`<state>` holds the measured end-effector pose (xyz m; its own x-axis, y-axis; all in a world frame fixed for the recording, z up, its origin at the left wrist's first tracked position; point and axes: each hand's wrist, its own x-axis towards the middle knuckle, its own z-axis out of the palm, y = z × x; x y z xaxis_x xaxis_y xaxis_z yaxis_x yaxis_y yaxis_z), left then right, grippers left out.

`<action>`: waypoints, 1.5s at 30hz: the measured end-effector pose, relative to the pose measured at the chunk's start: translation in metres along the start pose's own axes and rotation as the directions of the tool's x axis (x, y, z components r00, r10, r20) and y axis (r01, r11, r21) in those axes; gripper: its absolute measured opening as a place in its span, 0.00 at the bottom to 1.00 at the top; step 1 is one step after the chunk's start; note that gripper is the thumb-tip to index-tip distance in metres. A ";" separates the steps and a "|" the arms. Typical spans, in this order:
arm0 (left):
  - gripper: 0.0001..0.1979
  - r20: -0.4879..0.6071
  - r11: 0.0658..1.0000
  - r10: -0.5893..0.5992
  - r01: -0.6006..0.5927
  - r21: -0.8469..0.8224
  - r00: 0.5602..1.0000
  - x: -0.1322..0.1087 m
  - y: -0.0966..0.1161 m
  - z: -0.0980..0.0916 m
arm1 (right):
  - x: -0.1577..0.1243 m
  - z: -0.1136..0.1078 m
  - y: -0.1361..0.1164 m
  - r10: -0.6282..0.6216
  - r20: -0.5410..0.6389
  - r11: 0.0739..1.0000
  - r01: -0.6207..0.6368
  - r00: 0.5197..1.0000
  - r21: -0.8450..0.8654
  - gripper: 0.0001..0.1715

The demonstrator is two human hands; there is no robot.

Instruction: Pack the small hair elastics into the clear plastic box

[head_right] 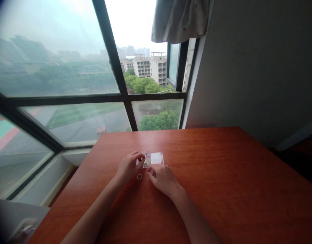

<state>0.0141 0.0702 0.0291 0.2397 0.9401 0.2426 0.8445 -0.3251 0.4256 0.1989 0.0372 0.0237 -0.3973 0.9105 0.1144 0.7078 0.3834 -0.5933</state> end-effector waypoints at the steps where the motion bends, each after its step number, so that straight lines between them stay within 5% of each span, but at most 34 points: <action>1: 0.07 0.002 1.000 0.000 0.000 -0.004 1.000 -0.001 0.000 -0.002 | 0.000 0.001 -0.001 -0.002 0.012 1.000 0.002 1.000 -0.001 0.07; 9: 0.07 -0.010 0.999 0.016 -0.017 -0.051 1.000 -0.010 -0.005 -0.012 | -0.005 0.018 -0.018 -0.141 0.152 0.982 0.158 0.978 -0.104 0.13; 24: 0.08 0.091 0.986 0.115 -0.102 -0.133 0.989 -0.015 -0.001 -0.016 | -0.003 -0.006 0.009 0.080 0.065 0.995 -0.076 0.995 -0.061 0.07; 37: 0.07 0.151 0.979 0.168 -0.148 -0.137 0.974 -0.020 0.004 -0.005 | -0.001 0.003 0.010 0.083 0.101 0.983 -0.064 0.991 -0.173 0.06; 45: 0.07 0.180 0.982 0.147 -0.122 -0.146 0.973 -0.022 0.007 -0.002 | 0.000 0.000 0.009 0.048 0.020 0.994 -0.046 0.999 -0.103 0.05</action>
<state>0.0142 0.0472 0.0285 0.4439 0.8848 0.1415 0.7298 -0.4486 0.5159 0.2051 0.0403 0.0183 -0.3745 0.9246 0.0701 0.7816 0.3554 -0.5126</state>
